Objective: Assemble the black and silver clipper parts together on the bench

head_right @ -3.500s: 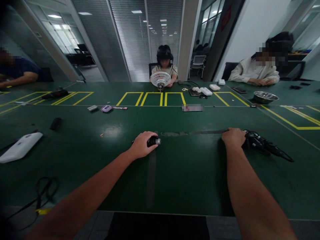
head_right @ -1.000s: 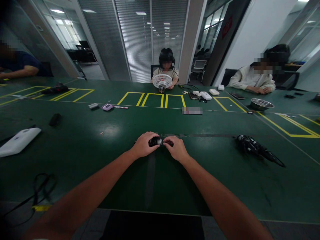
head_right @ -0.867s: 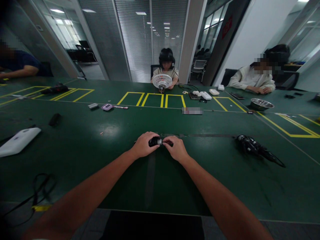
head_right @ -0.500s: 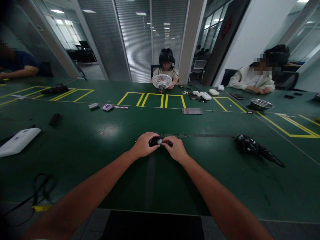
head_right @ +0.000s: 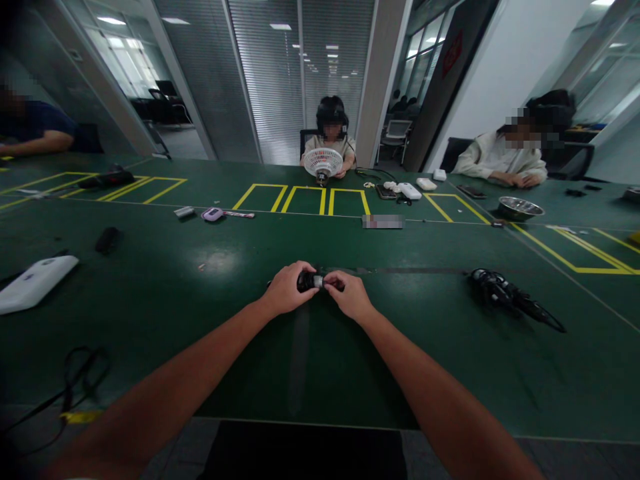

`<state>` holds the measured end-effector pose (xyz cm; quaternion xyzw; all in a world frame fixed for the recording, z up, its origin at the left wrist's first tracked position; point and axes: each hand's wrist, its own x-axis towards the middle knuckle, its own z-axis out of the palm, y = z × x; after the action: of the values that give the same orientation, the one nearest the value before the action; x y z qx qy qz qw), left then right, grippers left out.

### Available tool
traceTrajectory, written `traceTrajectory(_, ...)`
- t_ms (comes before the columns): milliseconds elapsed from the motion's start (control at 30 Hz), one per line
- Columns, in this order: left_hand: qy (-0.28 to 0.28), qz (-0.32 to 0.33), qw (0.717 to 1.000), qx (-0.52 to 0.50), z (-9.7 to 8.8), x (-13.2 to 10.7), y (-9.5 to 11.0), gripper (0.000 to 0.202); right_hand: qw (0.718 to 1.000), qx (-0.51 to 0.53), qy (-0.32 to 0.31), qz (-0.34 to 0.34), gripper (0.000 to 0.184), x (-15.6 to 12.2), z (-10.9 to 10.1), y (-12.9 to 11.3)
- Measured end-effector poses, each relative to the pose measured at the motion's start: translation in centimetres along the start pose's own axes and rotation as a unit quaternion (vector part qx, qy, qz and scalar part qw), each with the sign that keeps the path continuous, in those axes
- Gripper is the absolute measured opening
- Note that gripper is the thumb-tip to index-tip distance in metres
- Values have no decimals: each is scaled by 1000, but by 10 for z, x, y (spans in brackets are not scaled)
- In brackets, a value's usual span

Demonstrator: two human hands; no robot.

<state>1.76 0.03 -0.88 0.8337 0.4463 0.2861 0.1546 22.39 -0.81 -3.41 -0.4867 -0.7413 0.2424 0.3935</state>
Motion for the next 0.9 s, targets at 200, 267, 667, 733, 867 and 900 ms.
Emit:
traceTrajectory(200, -7, 43, 999, 21, -1, 0, 6, 39, 1000, 3, 3, 11, 11, 0, 0, -1)
traceTrajectory(267, -19, 69, 997, 28, -1, 0, 9, 38, 1000, 6, 0, 8, 11, 0, -1, -1)
traceTrajectory(667, -59, 130, 983, 118, 5, 6, 11, 28, 999, -28, -15, -18, 9, 1, -4, 4)
traceTrajectory(733, -68, 143, 980, 124, 4, 6, 12, 27, 999, -33, -17, -24, 8, 1, -6, 4)
traceTrajectory(867, -80, 143, 976, 140, 1, 6, 11, 26, 999, -37, -14, -27, 10, -1, -11, 4)
traceTrajectory(900, -81, 138, 976, 146, 0, 6, 9, 26, 999, -40, -13, -26, 11, -1, -12, 4)
